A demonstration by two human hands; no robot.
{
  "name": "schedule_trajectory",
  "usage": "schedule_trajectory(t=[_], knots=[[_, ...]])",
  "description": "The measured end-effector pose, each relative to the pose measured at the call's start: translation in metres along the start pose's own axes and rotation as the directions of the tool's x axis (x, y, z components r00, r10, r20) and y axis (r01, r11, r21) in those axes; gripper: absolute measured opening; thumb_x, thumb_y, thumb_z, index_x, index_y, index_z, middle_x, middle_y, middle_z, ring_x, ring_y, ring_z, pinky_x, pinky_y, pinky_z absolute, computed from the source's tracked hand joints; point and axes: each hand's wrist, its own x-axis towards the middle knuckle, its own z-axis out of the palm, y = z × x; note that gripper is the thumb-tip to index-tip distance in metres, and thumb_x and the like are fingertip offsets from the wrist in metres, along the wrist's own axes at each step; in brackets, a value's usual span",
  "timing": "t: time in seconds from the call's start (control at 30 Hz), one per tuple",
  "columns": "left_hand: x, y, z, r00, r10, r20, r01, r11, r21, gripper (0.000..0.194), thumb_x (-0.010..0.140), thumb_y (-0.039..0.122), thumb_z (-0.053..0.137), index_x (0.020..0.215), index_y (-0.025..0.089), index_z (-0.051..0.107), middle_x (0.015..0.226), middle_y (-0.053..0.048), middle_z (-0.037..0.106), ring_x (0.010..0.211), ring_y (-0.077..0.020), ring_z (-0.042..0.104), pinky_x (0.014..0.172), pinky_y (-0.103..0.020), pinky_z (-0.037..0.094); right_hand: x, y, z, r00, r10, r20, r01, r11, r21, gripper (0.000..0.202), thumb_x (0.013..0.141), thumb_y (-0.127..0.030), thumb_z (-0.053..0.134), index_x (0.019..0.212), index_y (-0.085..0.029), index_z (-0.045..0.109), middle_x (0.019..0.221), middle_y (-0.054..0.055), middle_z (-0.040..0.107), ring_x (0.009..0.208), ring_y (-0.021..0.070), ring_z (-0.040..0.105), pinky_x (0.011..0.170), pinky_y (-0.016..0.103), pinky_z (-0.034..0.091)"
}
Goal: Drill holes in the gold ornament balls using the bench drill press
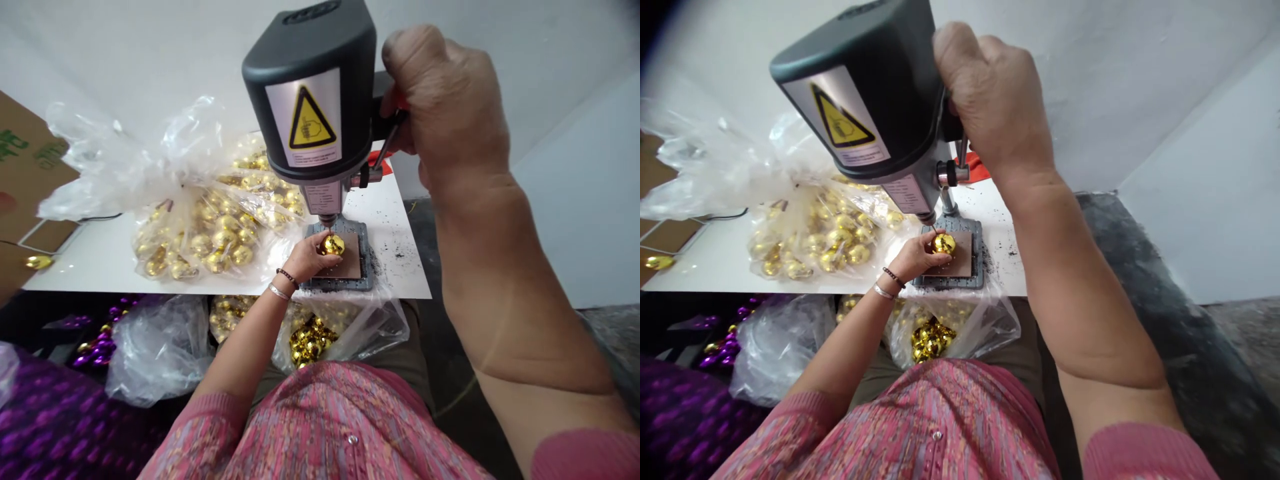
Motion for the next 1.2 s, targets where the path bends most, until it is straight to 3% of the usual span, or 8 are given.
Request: schedule_trajectory(t=[0.13, 0.3, 0.4, 0.5, 0.8, 1.1, 1.2], knots=[[-0.001, -0.004, 0.002, 1.0, 0.01, -0.025, -0.011, 0.999, -0.031, 0.077, 0.062, 0.023, 0.084, 0.135, 0.012, 0.062, 0.106, -0.004, 0.074, 0.09, -0.0161, 0.067, 0.091, -0.03, 0.054, -0.029, -0.004, -0.004, 0.998, -0.029, -0.052, 0.025, 0.998, -0.06, 0.034, 0.084, -0.045, 0.055, 0.073, -0.013, 0.05, 0.065, -0.003, 0.048, 0.056, 0.0009, 0.038, 0.053, 0.019, 0.028], [-0.001, -0.01, 0.006, 0.998, 0.043, -0.043, -0.046, 0.997, -0.059, 0.075, 0.064, 0.022, 0.083, 0.135, 0.012, 0.062, 0.109, -0.007, 0.074, 0.096, -0.019, 0.068, 0.094, -0.031, 0.053, -0.076, 0.005, -0.012, 0.979, -0.198, -0.045, 0.173, 0.93, -0.324, 0.018, 0.083, -0.029, 0.054, 0.073, -0.015, 0.049, 0.062, -0.005, 0.045, 0.057, -0.0001, 0.036, 0.054, 0.016, 0.03], [0.001, -0.015, 0.008, 0.996, 0.069, -0.052, -0.072, 0.995, -0.064, 0.071, 0.064, 0.022, 0.083, 0.132, 0.014, 0.064, 0.11, -0.006, 0.074, 0.098, -0.0194, 0.068, 0.093, -0.03, 0.053, -0.099, 0.021, -0.012, 0.933, -0.358, -0.045, 0.301, 0.842, -0.447, 0.009, 0.082, -0.022, 0.055, 0.076, -0.016, 0.053, 0.064, -0.006, 0.047, 0.056, -0.0003, 0.035, 0.055, 0.016, 0.032], [0.001, -0.019, 0.008, 0.995, 0.094, -0.04, -0.096, 0.994, -0.052, 0.069, 0.065, 0.024, 0.082, 0.131, 0.015, 0.064, 0.109, -0.005, 0.074, 0.097, -0.0191, 0.067, 0.09, -0.029, 0.053, -0.114, 0.04, -0.01, 0.871, -0.49, -0.017, 0.418, 0.76, -0.497, 0.001, 0.083, -0.019, 0.054, 0.081, -0.018, 0.055, 0.071, -0.005, 0.055, 0.063, 0.0014, 0.047, 0.061, 0.017, 0.04], [0.0, -0.02, 0.006, 0.988, 0.153, -0.011, -0.153, 0.988, 0.019, 0.066, 0.069, 0.027, 0.079, 0.132, 0.014, 0.062, 0.107, -0.006, 0.072, 0.096, -0.0191, 0.064, 0.089, -0.03, 0.052, -0.121, 0.076, 0.001, 0.8, -0.593, -0.094, 0.512, 0.755, -0.409, 0.007, 0.085, -0.019, 0.052, 0.091, -0.023, 0.053, 0.079, -0.003, 0.059, 0.073, 0.006, 0.058, 0.071, 0.022, 0.05], [-0.002, -0.022, 0.01, 0.983, 0.177, -0.056, -0.174, 0.983, 0.056, 0.059, 0.069, 0.03, 0.079, 0.126, 0.022, 0.066, 0.1, -0.001, 0.072, 0.09, -0.0178, 0.063, 0.082, -0.027, 0.052, -0.124, 0.111, 0.01, 0.77, -0.627, -0.114, 0.559, 0.75, -0.353, 0.007, 0.086, -0.024, 0.048, 0.092, -0.021, 0.049, 0.08, -0.002, 0.057, 0.079, 0.0099, 0.065, 0.07, 0.027, 0.055], [-0.004, -0.02, 0.01, 0.981, 0.188, -0.056, -0.184, 0.981, 0.065, 0.055, 0.07, 0.03, 0.078, 0.123, 0.021, 0.067, 0.099, -0.001, 0.072, 0.089, -0.0174, 0.063, 0.081, -0.026, 0.051, -0.126, 0.119, 0.012, 0.78, -0.613, -0.126, 0.539, 0.76, -0.364, 0.009, 0.086, -0.028, 0.047, 0.088, -0.02, 0.047, 0.075, -0.001, 0.055, 0.077, 0.0107, 0.064, 0.067, 0.027, 0.053]])
